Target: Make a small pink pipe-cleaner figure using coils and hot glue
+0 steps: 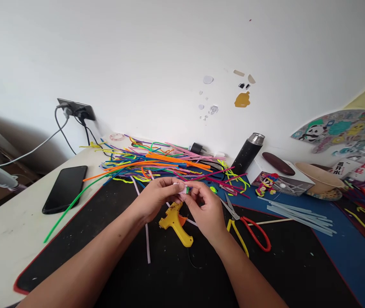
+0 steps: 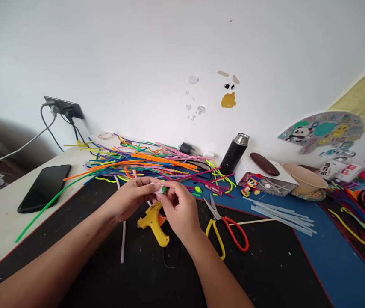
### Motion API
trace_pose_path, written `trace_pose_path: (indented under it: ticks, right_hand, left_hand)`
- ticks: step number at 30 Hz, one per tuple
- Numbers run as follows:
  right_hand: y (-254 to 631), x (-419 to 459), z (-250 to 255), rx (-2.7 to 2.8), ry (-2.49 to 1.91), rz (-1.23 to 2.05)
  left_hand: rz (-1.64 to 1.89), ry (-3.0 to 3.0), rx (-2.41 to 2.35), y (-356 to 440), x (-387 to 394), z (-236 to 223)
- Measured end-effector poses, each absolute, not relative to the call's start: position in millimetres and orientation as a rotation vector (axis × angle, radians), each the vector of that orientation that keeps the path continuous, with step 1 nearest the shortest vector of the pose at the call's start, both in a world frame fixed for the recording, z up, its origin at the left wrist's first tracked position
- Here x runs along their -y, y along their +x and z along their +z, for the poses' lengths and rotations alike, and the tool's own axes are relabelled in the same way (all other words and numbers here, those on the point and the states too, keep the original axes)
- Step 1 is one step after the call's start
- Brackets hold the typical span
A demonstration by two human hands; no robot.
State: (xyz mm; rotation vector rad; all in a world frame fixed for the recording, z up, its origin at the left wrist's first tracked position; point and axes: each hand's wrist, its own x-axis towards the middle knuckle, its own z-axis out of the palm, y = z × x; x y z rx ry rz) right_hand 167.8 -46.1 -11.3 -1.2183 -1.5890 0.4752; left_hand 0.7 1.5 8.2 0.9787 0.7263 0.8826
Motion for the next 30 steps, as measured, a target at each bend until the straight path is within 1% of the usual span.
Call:
trace_pose_path:
  ticks: [20,30]
  right_hand:
    - [172,49,-14,1.691,-1.2,0.376]
    - [171,47,-20,1.703,-1.18,0.428]
  left_hand:
    - [0.811,0.902,-0.693,5,3,5]
    - [0.807,0.953,-0.743,5,4,7]
